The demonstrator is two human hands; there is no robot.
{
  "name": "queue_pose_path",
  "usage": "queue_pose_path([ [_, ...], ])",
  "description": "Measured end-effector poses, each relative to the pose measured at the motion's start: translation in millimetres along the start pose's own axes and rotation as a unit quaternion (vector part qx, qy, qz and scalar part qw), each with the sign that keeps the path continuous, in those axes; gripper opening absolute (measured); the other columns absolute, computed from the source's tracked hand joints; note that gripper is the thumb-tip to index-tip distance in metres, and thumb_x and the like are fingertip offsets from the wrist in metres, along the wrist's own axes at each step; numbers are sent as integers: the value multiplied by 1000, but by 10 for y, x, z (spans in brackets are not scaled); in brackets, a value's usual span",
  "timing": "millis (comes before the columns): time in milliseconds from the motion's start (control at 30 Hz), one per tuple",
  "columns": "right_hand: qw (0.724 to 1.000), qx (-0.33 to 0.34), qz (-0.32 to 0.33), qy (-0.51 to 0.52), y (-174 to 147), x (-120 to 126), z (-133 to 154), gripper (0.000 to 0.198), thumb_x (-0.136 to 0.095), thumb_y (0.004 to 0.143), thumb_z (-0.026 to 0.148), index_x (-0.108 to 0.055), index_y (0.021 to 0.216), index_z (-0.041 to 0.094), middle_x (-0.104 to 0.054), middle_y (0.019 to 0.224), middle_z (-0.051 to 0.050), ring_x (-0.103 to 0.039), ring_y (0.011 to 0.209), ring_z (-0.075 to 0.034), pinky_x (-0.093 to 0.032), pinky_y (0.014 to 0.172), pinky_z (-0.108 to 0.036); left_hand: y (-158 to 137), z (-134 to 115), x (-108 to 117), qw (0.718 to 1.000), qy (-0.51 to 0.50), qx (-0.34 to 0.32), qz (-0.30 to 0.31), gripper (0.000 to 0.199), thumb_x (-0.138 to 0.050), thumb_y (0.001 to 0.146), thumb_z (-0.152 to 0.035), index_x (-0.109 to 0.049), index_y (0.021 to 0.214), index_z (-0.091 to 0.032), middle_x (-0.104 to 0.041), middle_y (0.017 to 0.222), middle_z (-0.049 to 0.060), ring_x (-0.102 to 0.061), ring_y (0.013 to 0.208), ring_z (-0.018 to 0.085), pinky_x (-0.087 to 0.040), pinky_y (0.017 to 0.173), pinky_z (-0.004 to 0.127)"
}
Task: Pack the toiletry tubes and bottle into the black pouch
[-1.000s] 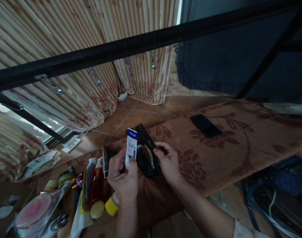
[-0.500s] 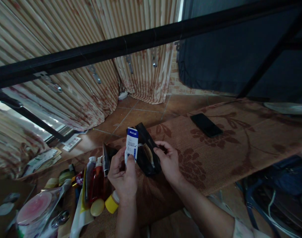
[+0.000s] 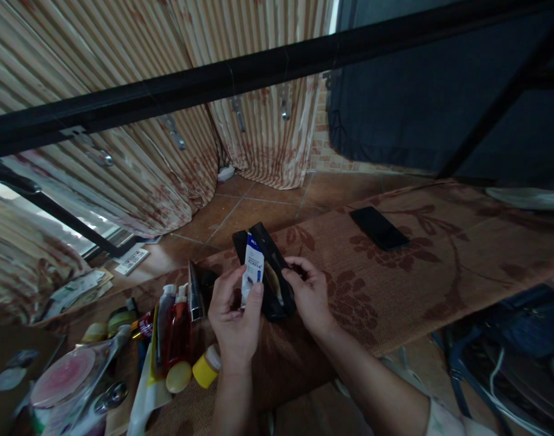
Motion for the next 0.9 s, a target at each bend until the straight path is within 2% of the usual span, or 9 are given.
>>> queue_pose_path([
  [100, 1000, 11, 1, 1, 5, 0, 11, 20, -64, 70, 30, -69, 86, 20, -68, 77, 0, -59, 68, -15, -47, 65, -27, -3, -38, -53, 999, 12, -25, 31, 26, -71, 77, -26, -70, 102, -22, -62, 110, 7, -62, 101, 21, -51, 85, 32],
  [233, 1000, 12, -2, 3, 6, 3, 10, 19, -64, 70, 30, -69, 86, 20, -69, 77, 0, -60, 67, -15, -47, 64, -27, -12, -29, -102, 998, 10, -24, 51, 12, -69, 78, -21, -71, 90, -21, -64, 105, 6, -64, 90, 18, -52, 76, 28],
  [367, 1000, -5, -3, 7, -6, -3, 6, 19, -64, 70, 32, -68, 85, 20, -68, 75, 0, -58, 62, -15, -46, 59, -26, -16, -22, -122, 998, 11, -26, 60, 10, -65, 80, -19, -70, 89, -20, -65, 100, 6, -64, 90, 18, -51, 77, 29],
  [767, 1000, -25, 8, 2, -32, 7, 18, 25, -69, 68, 36, -69, 87, 19, -69, 76, -1, -59, 63, -16, -47, 58, -27, 1, 64, -22, 999, 33, 2, 18, 11, -58, 85, -21, -69, 89, -20, -65, 94, 5, -63, 88, 18, -49, 77, 29],
  [900, 999, -28, 14, -17, -50, 23, 28, 27, -70, 68, 38, -70, 87, 19, -71, 79, -2, -62, 65, -17, -48, 59, -27, 0, 113, 17, 999, 34, 26, 0, 13, -58, 87, -23, -67, 95, -20, -64, 96, 5, -62, 88, 17, -49, 77, 29],
])
Point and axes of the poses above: each hand's wrist, its own y-axis towards the middle knuckle, its own x-axis out of the back of the hand, z = x × y, the point moved 8 cm from there along y, towards the middle knuckle
